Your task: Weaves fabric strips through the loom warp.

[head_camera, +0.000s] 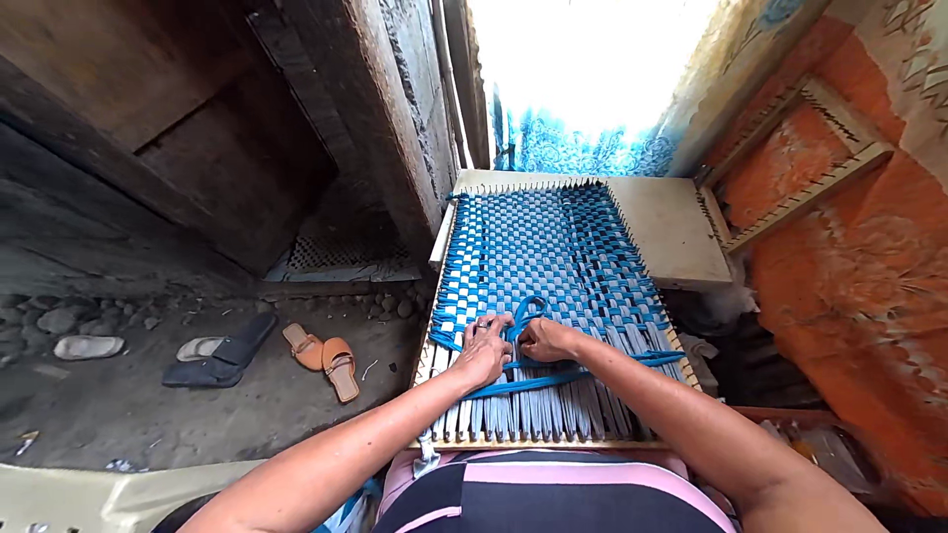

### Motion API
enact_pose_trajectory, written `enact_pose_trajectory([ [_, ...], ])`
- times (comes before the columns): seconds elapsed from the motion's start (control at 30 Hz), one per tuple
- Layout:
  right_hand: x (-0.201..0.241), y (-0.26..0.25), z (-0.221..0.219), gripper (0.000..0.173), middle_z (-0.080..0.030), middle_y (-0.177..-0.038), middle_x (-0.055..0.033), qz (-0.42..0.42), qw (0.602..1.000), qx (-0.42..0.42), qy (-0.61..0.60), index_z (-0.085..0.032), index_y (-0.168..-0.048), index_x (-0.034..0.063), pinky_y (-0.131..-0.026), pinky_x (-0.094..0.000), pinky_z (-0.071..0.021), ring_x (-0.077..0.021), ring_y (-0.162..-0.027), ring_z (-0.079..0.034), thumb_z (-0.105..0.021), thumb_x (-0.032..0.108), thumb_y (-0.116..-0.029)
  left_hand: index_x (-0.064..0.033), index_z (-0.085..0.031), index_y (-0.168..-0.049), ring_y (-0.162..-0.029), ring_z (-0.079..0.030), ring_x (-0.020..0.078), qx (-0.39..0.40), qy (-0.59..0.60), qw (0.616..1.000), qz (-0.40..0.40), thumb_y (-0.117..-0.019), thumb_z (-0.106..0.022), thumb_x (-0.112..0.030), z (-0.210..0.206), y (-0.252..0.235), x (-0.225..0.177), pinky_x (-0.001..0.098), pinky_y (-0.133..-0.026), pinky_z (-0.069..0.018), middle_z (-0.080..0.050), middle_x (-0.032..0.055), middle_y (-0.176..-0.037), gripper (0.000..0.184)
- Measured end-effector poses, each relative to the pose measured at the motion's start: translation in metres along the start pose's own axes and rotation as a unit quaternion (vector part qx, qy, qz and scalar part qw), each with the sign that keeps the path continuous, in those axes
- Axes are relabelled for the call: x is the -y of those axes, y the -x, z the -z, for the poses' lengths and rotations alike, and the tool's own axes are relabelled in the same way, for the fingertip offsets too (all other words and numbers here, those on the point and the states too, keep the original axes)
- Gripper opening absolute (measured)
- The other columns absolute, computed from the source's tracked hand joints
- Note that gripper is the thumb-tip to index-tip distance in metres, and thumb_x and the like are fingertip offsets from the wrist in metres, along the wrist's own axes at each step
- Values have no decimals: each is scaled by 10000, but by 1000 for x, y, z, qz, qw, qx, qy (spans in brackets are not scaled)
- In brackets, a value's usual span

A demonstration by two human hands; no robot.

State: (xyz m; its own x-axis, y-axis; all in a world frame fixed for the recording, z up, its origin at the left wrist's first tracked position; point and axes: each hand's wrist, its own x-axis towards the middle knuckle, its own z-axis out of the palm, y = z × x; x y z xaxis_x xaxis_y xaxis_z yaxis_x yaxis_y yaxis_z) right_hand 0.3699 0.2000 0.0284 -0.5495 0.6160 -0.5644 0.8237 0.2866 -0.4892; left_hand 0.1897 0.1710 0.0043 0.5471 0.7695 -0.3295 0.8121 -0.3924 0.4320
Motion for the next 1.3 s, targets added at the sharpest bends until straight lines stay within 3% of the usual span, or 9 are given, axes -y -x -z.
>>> enact_pose_trajectory([
  [0.23, -4, 1, -11, 292, -674, -1022, -247, -7, 999, -53, -6, -691, -1027, -61, -910, -576, -477, -385, -1017, -646, -484, 144, -1048, 32, -701, -1127, -1389, -487, 355, -47, -54, 994, -80, -1052, -490, -124, -9, 10, -2, 656, -1162, -192, -661, 171, -1301, 273],
  [0.5, -10, -1, -16, 346, -699, -1074, -219, -22, 995, -82, -43, -720, -1059, -9, -957, -601, -475, -374, -1071, -655, -594, 313, -1040, 58, -720, -1063, -1427, -404, 343, 36, 130, 978, -158, -1056, -481, -151, 4, 2, 29, 590, -1185, -148, -682, 176, -1241, 318],
  [0.67, -17, -2, -22, 131, -637, -763, -23, -80, 943, -159, -282, -710, -805, 65, -672, -382, -448, -113, -701, -556, -730, 159, -894, 36, -739, -1019, -1352, -463, 335, -24, 156, 971, -182, -1032, -515, -190, -5, 1, 35, 582, -1121, -259, -677, 163, -1175, 318],
  [0.87, -3, 25, -15, 151, -508, -700, 23, -70, 890, -171, -417, -645, -901, 48, -524, -217, -366, -44, -544, -421, -619, 137, -1020, 6, -772, -980, -1398, -378, 391, -66, 196, 970, -126, -1002, -598, -225, -7, 1, 35, 550, -1186, -247, -510, 254, -1404, 290],
  [0.97, -12, 44, -11, 146, -614, -801, 16, 17, 829, -155, -538, -645, -924, 42, -724, -250, -529, -65, -720, -596, -551, 74, -1032, 2, -778, -968, -1418, -341, 375, -58, 213, 971, -90, -991, -605, -191, -6, -4, 33, 530, -1199, -207, -451, 244, -1471, 260],
  [1.03, -15, 51, -16, 212, -657, -830, 9, 62, 811, -152, -562, -636, -838, 74, -808, -289, -528, -82, -803, -628, -520, 95, -1014, -11, -781, -986, -1444, -304, 364, -34, 209, 975, -59, -997, -606, -183, -3, -6, 27, 565, -1198, -182, -416, 217, -1513, 247],
  [1.17, -21, 57, -10, 148, -597, -720, 21, 20, 892, -142, -428, -602, -851, 69, -650, -241, -474, -50, -649, -556, -736, 118, -893, -33, -788, -1015, -1461, -277, 366, -16, 192, 981, -20, -996, -615, -168, 2, -9, 17, 615, -1184, -160, -397, 183, -1543, 220],
  [1.23, -21, 63, 4, 204, -635, -800, -42, -38, 952, -111, -281, -648, -990, 9, -669, -273, -493, -81, -676, -565, -770, 150, -909, -31, -791, -1012, -1450, -302, 364, -22, 185, 982, -20, -990, -620, -161, 2, -8, 16, 603, -1184, -182, -411, 182, -1538, 216],
  [1.3, -25, 69, 16, 176, -663, -841, -112, -58, 956, -153, -244, -707, -982, -32, -748, -391, -505, -168, -751, -594, -738, 136, -939, -29, -790, -1005, -1450, -303, 365, -20, 177, 984, -16, -992, -615, -155, 2, -7, 16, 596, -1186, -185, -404, 179, -1545, 216],
])
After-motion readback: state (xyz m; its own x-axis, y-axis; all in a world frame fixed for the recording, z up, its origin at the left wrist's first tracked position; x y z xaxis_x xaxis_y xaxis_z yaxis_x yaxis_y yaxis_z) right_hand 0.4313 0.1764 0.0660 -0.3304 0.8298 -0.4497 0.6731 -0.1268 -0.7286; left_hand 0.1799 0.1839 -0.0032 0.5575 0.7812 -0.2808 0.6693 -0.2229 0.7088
